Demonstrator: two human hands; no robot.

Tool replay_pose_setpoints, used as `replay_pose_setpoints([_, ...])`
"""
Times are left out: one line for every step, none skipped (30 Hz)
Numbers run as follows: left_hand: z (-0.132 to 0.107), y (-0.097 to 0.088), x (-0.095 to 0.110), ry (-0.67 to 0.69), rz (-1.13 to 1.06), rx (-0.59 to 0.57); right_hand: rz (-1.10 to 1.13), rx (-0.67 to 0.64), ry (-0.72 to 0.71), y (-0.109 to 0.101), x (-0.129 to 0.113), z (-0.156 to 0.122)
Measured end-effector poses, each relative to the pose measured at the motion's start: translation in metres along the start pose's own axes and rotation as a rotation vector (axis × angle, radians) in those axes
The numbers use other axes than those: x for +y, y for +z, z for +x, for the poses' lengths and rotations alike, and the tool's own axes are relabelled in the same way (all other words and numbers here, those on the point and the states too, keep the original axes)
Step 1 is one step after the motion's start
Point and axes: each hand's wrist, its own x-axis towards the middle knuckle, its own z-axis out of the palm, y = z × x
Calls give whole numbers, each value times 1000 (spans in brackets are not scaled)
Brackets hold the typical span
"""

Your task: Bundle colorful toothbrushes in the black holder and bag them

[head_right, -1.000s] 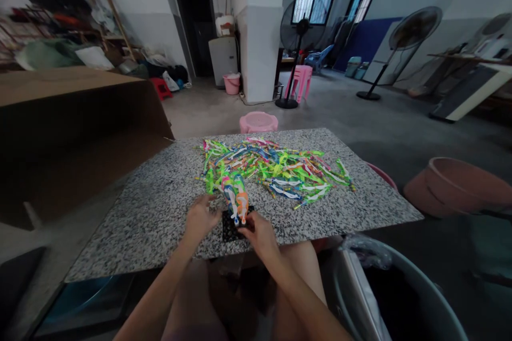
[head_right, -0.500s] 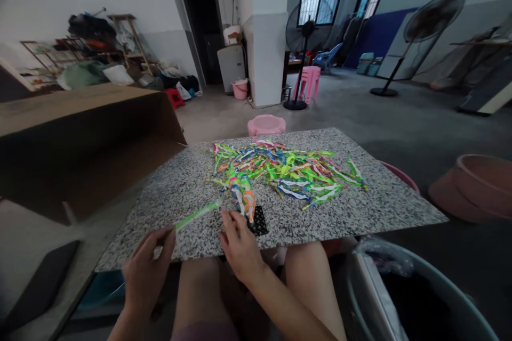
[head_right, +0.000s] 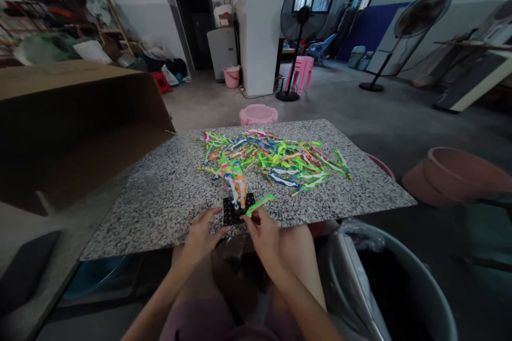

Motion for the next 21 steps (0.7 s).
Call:
replay_pose_setpoints([2, 18, -5, 6, 29, -7, -22, -11, 12, 3, 0, 4])
replay_pose_setpoints([3, 34, -9, 20, 56, -10, -57, -25, 21, 7, -1, 8])
replay_pose_setpoints([4, 46, -12, 34, 80, -6, -102, -41, 34, 11, -3, 13])
replay_pose_setpoints([4, 55, -14, 47, 101, 7, -156, -58, 51, 14, -6, 17])
replay_pose_setpoints([4, 61, -16, 62, 117, 21, -216, -81, 68, 17, -10, 21])
replay_pose_setpoints([3, 64, -18, 77, 128, 37, -278, -110, 80, 19, -14, 24])
replay_pose_setpoints([3, 65, -19, 90, 136, 50, -339, -146, 85, 21, -18, 28])
replay_pose_setpoints([4, 65, -20, 97, 141, 57, -393, -184, 86, 23, -22, 30])
replay_pose_setpoints([4, 64, -21, 101, 147, 58, -434, -216, 89, 25, -25, 31])
replay_pose_setpoints([4, 64, -22, 102, 157, 62, -460, -234, 96, 28, -27, 32])
replay_pose_setpoints([5, 63, -23, 104, 169, 68, -468, -237, 107, 30, -28, 31])
replay_pose_setpoints([5, 63, -24, 111, 180, 72, -458, -228, 118, 31, -29, 29])
replay_pose_setpoints([5, 64, -25, 122, 189, 79, -431, -217, 125, 32, -28, 27])
replay_pose_setpoints([4, 64, -26, 137, 197, 85, -384, -211, 120, 30, -25, 24])
replay_pose_setpoints([4, 65, -27, 149, 201, 91, -315, -219, 99, 26, -22, 23])
replay_pose_setpoints([3, 65, -29, 157, 199, 95, -227, -244, 68, 20, -17, 23])
replay_pose_setpoints([3, 66, -31, 160, 195, 101, -137, -273, 35, 12, -12, 26])
replay_pose_setpoints([2, 66, -32, 158, 191, 114, -70, -294, 8, 3, -5, 31])
replay_pose_setpoints([2, 66, -34, 155, 188, 132, -49, -289, -6, -7, 2, 41])
replay_pose_setpoints([2, 67, -35, 153, 189, 153, -84, -249, -11, -16, 8, 54])
replay_pose_setpoints([3, 67, -36, 151, 195, 175, -175, -187, -15, -23, 14, 71])
